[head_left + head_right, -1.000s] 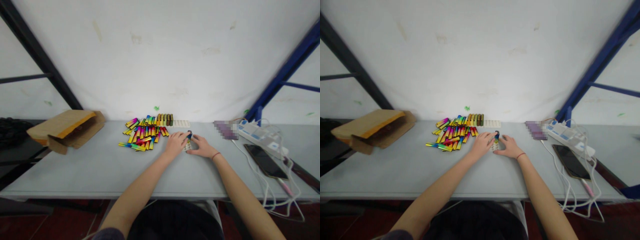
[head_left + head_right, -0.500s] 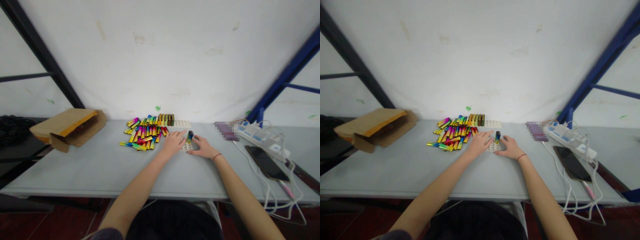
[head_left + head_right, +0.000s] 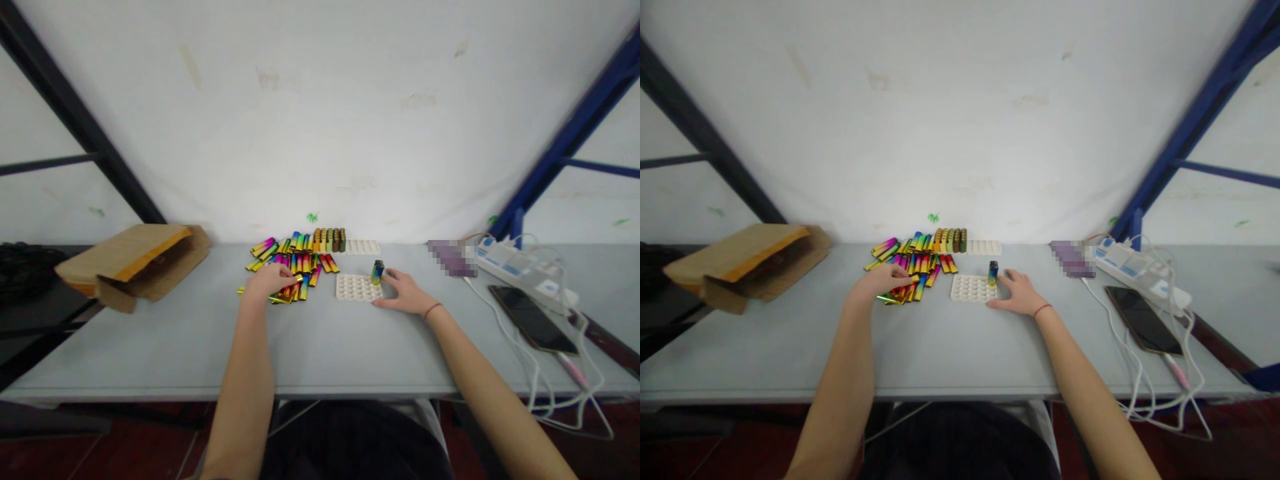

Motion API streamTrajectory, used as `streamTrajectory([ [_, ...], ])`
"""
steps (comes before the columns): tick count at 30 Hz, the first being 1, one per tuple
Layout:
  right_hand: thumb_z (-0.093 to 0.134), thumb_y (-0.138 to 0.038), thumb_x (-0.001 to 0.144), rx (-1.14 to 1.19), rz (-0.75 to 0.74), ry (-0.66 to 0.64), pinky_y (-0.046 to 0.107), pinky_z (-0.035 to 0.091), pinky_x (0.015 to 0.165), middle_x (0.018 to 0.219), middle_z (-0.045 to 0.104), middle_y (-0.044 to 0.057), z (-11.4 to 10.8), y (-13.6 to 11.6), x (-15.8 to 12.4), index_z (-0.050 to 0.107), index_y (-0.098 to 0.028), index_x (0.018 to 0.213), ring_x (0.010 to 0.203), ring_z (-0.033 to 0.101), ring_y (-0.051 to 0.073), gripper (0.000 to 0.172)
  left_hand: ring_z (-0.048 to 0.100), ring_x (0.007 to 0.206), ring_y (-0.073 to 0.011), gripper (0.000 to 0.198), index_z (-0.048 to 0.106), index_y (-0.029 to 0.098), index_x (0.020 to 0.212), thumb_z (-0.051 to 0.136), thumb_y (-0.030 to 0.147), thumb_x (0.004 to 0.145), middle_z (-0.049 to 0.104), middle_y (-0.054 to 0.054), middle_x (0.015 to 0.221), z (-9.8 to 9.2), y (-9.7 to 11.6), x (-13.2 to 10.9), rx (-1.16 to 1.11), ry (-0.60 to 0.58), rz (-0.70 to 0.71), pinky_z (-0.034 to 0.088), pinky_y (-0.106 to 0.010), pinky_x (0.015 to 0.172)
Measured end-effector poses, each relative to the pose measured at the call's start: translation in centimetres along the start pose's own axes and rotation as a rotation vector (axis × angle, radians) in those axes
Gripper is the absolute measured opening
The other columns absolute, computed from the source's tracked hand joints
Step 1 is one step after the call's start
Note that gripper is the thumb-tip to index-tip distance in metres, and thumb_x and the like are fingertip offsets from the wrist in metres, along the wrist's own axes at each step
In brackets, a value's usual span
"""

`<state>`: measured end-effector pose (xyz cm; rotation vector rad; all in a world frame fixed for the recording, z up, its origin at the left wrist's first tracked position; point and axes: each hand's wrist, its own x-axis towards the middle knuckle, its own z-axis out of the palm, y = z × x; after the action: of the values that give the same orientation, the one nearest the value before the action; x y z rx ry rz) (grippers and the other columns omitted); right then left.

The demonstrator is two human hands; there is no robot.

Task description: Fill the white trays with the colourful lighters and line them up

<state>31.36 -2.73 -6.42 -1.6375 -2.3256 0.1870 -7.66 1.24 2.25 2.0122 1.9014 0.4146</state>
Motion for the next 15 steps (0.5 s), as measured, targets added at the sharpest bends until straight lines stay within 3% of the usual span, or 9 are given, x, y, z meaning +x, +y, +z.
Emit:
streamTrajectory([
  [3, 0.075, -0.075, 0.077, 0.010, 0.020, -0.007, 0.056, 0.039, 0.121, 0.154, 0.052, 0.025, -0.2, -0.2, 0.0, 0.063, -0.015, 0.144, 0.142, 0.051, 0.044, 0.091, 0.072, 0.101, -0.0309, 0.024, 0.081, 0.027, 0.092, 0.081, 0.040, 0.072, 0.082, -0.007, 0.102, 0.2, 0.8, -0.4, 0.112, -0.045, -0.117, 0.051, -0.035, 0.082],
  [7, 0.076, -0.074, 0.078, 0.018, 0.034, -0.021, 0.055, 0.037, 0.122, 0.155, 0.051, 0.026, -0.3, -0.4, 0.0, 0.063, -0.015, 0.145, 0.144, 0.050, 0.044, 0.090, 0.068, 0.113, -0.0348, 0.028, 0.082, 0.033, 0.100, 0.081, 0.035, 0.072, 0.080, -0.007, 0.114, 0.4, 1.8, -0.6, 0.189, -0.028, -0.145, 0.047, -0.042, 0.090],
  [11, 0.074, -0.075, 0.078, 0.020, 0.017, -0.022, 0.056, 0.038, 0.121, 0.155, 0.052, 0.025, -0.2, -0.2, 0.0, 0.063, -0.016, 0.144, 0.143, 0.050, 0.044, 0.089, 0.069, 0.110, -0.0359, 0.023, 0.084, 0.034, 0.095, 0.080, 0.033, 0.073, 0.081, -0.008, 0.111, 0.8, 2.0, -0.7, 0.219, -0.010, -0.124, 0.046, -0.044, 0.091],
  [15, 0.073, -0.077, 0.078, 0.012, 0.002, -0.013, 0.058, 0.040, 0.119, 0.155, 0.052, 0.024, -0.1, 0.1, 0.0, 0.064, -0.018, 0.143, 0.142, 0.051, 0.045, 0.088, 0.070, 0.106, -0.0349, 0.015, 0.083, 0.029, 0.083, 0.069, 0.032, 0.084, 0.081, -0.011, 0.102, 1.3, 2.1, -0.7, 0.212, -0.013, -0.080, 0.048, -0.046, 0.092],
])
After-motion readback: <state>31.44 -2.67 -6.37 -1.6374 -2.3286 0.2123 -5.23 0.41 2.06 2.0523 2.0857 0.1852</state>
